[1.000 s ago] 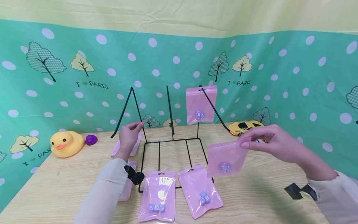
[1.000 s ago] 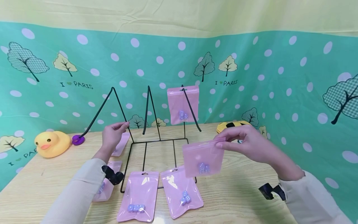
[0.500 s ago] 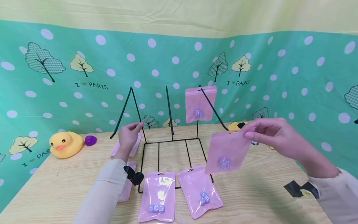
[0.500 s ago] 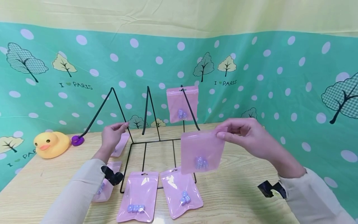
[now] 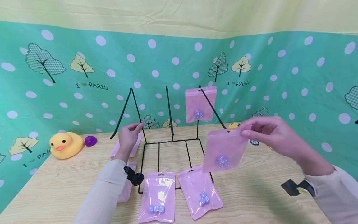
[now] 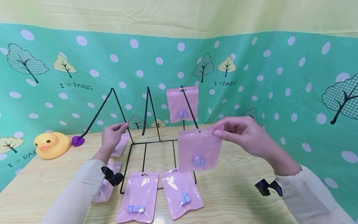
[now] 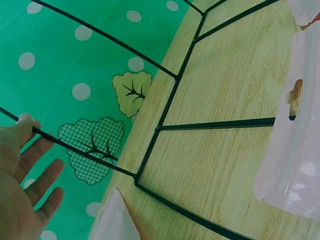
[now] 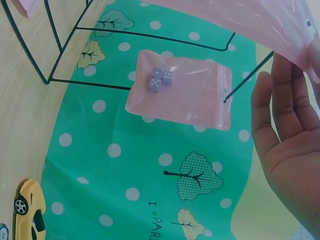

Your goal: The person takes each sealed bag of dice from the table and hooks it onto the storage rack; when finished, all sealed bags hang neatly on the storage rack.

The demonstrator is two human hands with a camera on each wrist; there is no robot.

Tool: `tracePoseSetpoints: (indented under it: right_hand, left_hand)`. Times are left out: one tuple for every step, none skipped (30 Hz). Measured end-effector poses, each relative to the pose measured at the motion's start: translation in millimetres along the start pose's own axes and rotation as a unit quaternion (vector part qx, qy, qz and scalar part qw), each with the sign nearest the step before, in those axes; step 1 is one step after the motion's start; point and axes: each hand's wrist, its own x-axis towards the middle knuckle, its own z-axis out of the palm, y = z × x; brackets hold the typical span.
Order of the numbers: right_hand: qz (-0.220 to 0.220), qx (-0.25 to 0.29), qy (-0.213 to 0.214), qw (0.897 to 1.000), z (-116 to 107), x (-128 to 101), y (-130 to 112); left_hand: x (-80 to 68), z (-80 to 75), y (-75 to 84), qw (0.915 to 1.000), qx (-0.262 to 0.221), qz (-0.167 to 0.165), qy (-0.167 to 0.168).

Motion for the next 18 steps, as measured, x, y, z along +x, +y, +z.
tracePoseSetpoints:
  right_hand:
    - [-0.001,0.0,0.0,1.0,0.2,0.6,-0.1]
    - [-0.002,0.003,0.0,1.0,0.5,1.3,-0.3]
    - [-0.002,0.001,-0.001,1.0,1.0,1.9,-0.7]
    - [-0.001,-0.004,-0.002,1.0,1.6,2.4,-1.1]
    - [0.002,-0.009,-0.003,1.0,2.2,2.9,-1.6]
    - [0.004,-0.01,-0.004,1.0,2.8,3.5,-2.1]
    - [0.008,-0.013,-0.005,1.0,3.5,4.2,-2.6]
    - [0.014,-0.018,-0.005,1.0,4.3,4.9,-3.3]
    - [0.019,-0.022,-0.005,1.0,5.1,5.5,-3.7]
    - [0.025,-0.025,-0.005,0.999,5.8,6.3,-4.1]
    - [0.03,-0.027,-0.005,0.999,6.4,7.1,-4.4]
    - [0.037,-0.029,-0.005,0.999,7.0,8.0,-4.5]
    - [0.042,-0.03,-0.006,0.999,7.3,9.0,-4.2]
    - [0.046,-0.03,-0.006,0.998,7.6,10.0,-3.8]
    - [0.05,-0.03,-0.007,0.998,7.8,11.1,-3.2]
    - [0.054,-0.027,-0.007,0.998,7.9,12.5,-2.7]
    - [0.057,-0.024,-0.007,0.998,7.9,13.9,-1.9]
    - [0.061,-0.019,-0.008,0.998,8.0,15.3,-0.9]
  left_hand:
    - [0.4,0.2,-0.2,1.0,0.002,0.0,0.0]
    - [0.6,0.3,-0.4,1.0,0.003,0.0,-0.001]
    - [0.6,0.5,-0.4,1.0,0.004,0.001,-0.002]
    - [0.8,0.6,-0.4,1.0,0.002,-0.001,-0.002]
    - [1.1,0.6,-0.5,1.0,0.002,-0.002,-0.002]
    - [1.3,0.7,-0.7,1.0,0.001,-0.003,-0.002]
    - [1.6,0.6,-0.8,1.0,0.001,-0.003,-0.003]
    - [1.5,0.5,-0.8,1.0,0.0,-0.005,-0.003]
    - [1.6,0.4,-0.9,1.0,-0.001,-0.007,-0.004]
    - [1.6,0.3,-1.0,0.9999,-0.003,-0.009,-0.003]
    - [1.4,0.0,-1.1,0.9999,-0.002,-0.01,-0.004]
    - [1.1,-0.1,-1.0,0.9999,-0.002,-0.01,-0.004]
    - [0.9,-0.3,-1.1,0.9999,-0.002,-0.01,-0.005]
    - [0.6,-0.5,-1.2,0.9999,-0.001,-0.011,-0.004]
    - [0.4,-0.6,-1.0,0.9999,0.0,-0.011,-0.004]
    - [0.3,-0.6,-0.8,0.9999,0.0,-0.01,-0.004]
    - [0.4,-0.7,-0.6,0.9999,0.0,-0.01,-0.005]
    - [0.5,-0.7,-0.4,0.9999,-0.001,-0.01,-0.005]
